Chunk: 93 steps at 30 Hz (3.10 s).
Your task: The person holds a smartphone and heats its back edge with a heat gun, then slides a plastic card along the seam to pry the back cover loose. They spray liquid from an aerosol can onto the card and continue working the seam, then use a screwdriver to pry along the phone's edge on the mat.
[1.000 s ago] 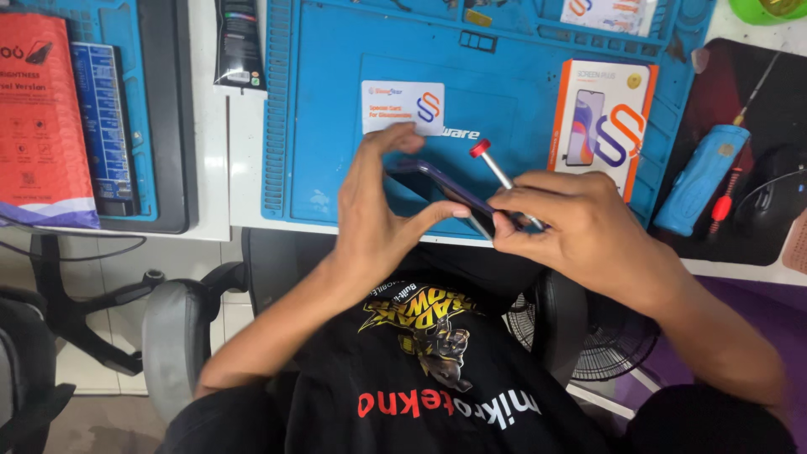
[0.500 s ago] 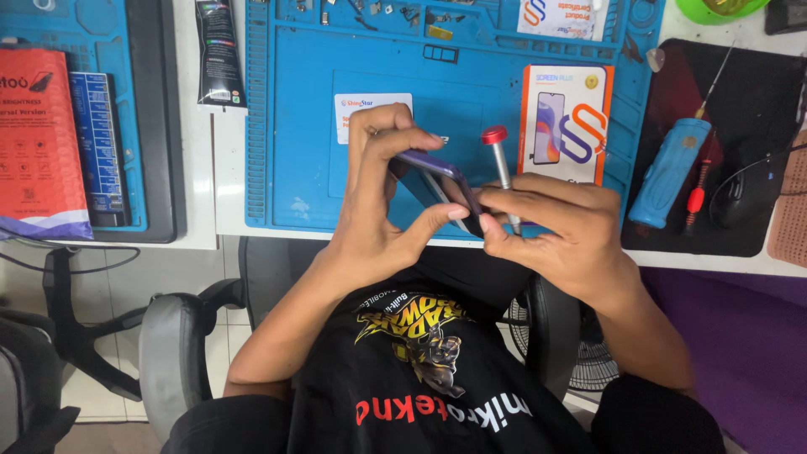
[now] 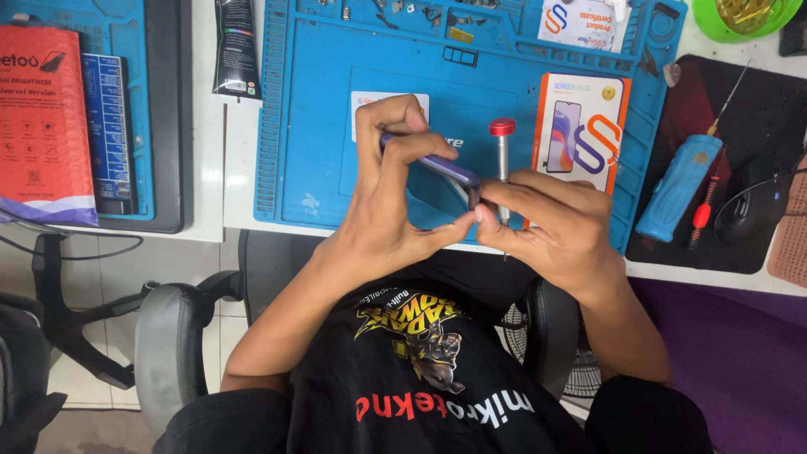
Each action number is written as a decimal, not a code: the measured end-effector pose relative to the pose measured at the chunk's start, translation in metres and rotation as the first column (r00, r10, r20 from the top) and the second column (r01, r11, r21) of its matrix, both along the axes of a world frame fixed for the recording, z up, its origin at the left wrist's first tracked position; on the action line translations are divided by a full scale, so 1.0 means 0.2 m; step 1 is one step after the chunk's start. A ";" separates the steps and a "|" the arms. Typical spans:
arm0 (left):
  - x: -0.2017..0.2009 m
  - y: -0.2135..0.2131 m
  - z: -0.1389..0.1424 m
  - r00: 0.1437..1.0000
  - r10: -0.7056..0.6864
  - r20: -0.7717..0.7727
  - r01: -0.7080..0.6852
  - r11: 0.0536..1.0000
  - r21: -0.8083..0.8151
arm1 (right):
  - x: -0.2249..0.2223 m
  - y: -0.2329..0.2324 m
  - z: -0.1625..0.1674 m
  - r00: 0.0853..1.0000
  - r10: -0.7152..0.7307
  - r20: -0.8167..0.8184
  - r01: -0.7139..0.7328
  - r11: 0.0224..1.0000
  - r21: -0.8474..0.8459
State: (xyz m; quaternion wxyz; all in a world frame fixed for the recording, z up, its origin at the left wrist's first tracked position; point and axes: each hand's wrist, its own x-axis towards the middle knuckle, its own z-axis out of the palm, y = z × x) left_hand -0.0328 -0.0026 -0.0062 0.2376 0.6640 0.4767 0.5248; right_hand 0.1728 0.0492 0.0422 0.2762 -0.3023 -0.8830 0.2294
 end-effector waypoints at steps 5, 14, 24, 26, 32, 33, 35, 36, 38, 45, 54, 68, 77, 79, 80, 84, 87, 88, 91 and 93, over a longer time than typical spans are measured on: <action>0.02 -0.01 -0.02 1.000 -0.001 0.016 0.001 1.000 -0.002 | -0.01 0.01 0.02 0.998 -0.006 -0.058 0.008 1.000 0.024; 0.04 -0.02 -0.03 0.999 0.036 -0.012 -0.036 0.999 0.018 | -0.01 0.01 0.00 0.998 -0.039 -0.041 0.041 0.998 0.043; 0.06 -0.04 -0.02 1.000 0.005 -0.011 -0.005 1.000 0.013 | 0.01 0.01 0.05 0.991 0.011 -0.136 -0.001 0.998 0.066; 0.07 -0.04 -0.02 1.000 0.000 -0.012 0.000 1.000 0.016 | 0.02 0.00 0.05 0.991 -0.005 -0.134 0.015 0.997 0.074; 0.08 -0.04 -0.03 1.000 -0.016 -0.015 0.017 1.000 0.023 | 0.02 -0.01 0.07 0.993 -0.023 -0.117 0.034 0.995 0.093; 0.08 -0.04 -0.03 1.000 -0.017 -0.012 0.017 1.000 0.022 | 0.02 -0.01 0.08 0.991 -0.007 -0.136 0.016 0.998 0.059; 0.08 -0.05 -0.02 0.999 -0.023 -0.030 0.024 1.000 0.018 | 0.02 -0.01 0.10 0.990 0.015 -0.137 -0.006 0.998 0.063; 0.08 -0.05 -0.02 0.999 -0.028 -0.037 0.028 1.000 0.010 | 0.02 -0.01 0.11 0.993 0.020 -0.117 -0.008 0.995 0.096; 0.09 -0.07 -0.01 0.999 -0.032 -0.042 0.032 0.999 -0.003 | 0.04 0.00 0.12 0.996 0.029 -0.086 -0.020 0.994 0.108; 0.12 -0.07 0.01 0.994 -0.055 -0.100 0.055 0.998 0.000 | 0.15 0.04 0.15 0.990 0.137 -0.012 -0.137 0.990 0.021; 0.13 -0.06 0.02 0.982 -0.108 -0.154 0.110 0.994 0.007 | 0.18 0.13 0.23 0.970 0.198 0.141 -0.182 0.976 -0.118; 0.14 -0.07 0.01 0.986 -0.088 -0.139 0.093 0.995 0.030 | 0.12 0.18 0.33 0.911 0.345 0.227 -0.293 0.927 -0.234; 0.14 -0.07 0.01 0.986 -0.068 -0.154 0.076 0.996 0.048 | 0.07 0.19 0.36 0.890 0.365 0.274 -0.281 0.911 -0.300; 0.14 -0.07 0.01 0.986 -0.071 -0.151 0.080 0.995 0.052 | 0.06 0.20 0.38 0.889 0.354 0.291 -0.256 0.910 -0.327; 0.14 -0.07 0.01 0.987 -0.075 -0.142 0.084 0.995 0.056 | 0.06 0.20 0.39 0.886 0.348 0.307 -0.242 0.910 -0.335; 0.14 -0.09 0.00 0.986 -0.076 -0.149 0.084 0.995 0.046 | 0.04 0.21 0.42 0.873 0.358 0.332 -0.215 0.892 -0.397; 0.14 -0.08 -0.01 0.987 -0.098 -0.124 0.105 0.993 0.049 | 0.02 0.21 0.43 0.853 0.385 0.352 -0.211 0.872 -0.442; 0.14 -0.08 -0.01 0.990 -0.092 -0.105 0.099 0.993 0.061 | 0.02 0.21 0.44 0.844 0.397 0.360 -0.212 0.864 -0.456; 0.16 -0.07 -0.03 0.996 -0.082 -0.046 0.086 0.991 0.099 | 0.01 0.21 0.45 0.846 0.421 0.327 -0.254 0.858 -0.447; 0.16 -0.06 -0.04 0.997 -0.073 -0.012 0.074 0.989 0.125 | 0.01 0.22 0.46 0.824 0.433 0.366 -0.206 0.831 -0.517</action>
